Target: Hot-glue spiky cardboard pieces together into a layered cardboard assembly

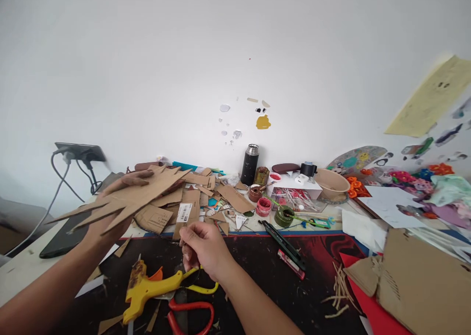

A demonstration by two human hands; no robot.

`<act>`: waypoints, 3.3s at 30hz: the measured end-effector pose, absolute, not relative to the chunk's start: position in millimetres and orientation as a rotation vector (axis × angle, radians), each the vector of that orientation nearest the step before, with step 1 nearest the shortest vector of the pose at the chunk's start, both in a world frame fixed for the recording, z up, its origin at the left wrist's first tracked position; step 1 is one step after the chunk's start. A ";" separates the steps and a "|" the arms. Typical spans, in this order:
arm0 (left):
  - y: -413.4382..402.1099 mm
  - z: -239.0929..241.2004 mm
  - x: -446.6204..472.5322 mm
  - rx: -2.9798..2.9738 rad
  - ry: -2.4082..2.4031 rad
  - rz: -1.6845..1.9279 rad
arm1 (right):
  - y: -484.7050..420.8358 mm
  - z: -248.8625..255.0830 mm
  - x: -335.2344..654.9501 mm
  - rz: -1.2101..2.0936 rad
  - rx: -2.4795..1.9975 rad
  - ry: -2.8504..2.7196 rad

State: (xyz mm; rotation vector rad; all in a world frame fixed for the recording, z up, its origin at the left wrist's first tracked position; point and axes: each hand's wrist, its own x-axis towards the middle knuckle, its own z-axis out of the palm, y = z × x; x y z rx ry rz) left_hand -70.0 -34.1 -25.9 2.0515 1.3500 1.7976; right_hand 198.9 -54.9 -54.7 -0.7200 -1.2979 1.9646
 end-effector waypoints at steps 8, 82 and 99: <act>-44.7 -20.4 -44.2 1.777 1.170 1.686 | -54.5 -52.2 200.5 2.062 -0.555 -1.209; -65.5 17.6 -14.2 1.260 1.275 0.667 | -23.1 -50.5 215.0 1.423 -0.938 -0.899; -64.5 11.5 -15.6 1.302 1.246 0.685 | -23.3 -50.2 215.8 1.443 -0.961 -0.903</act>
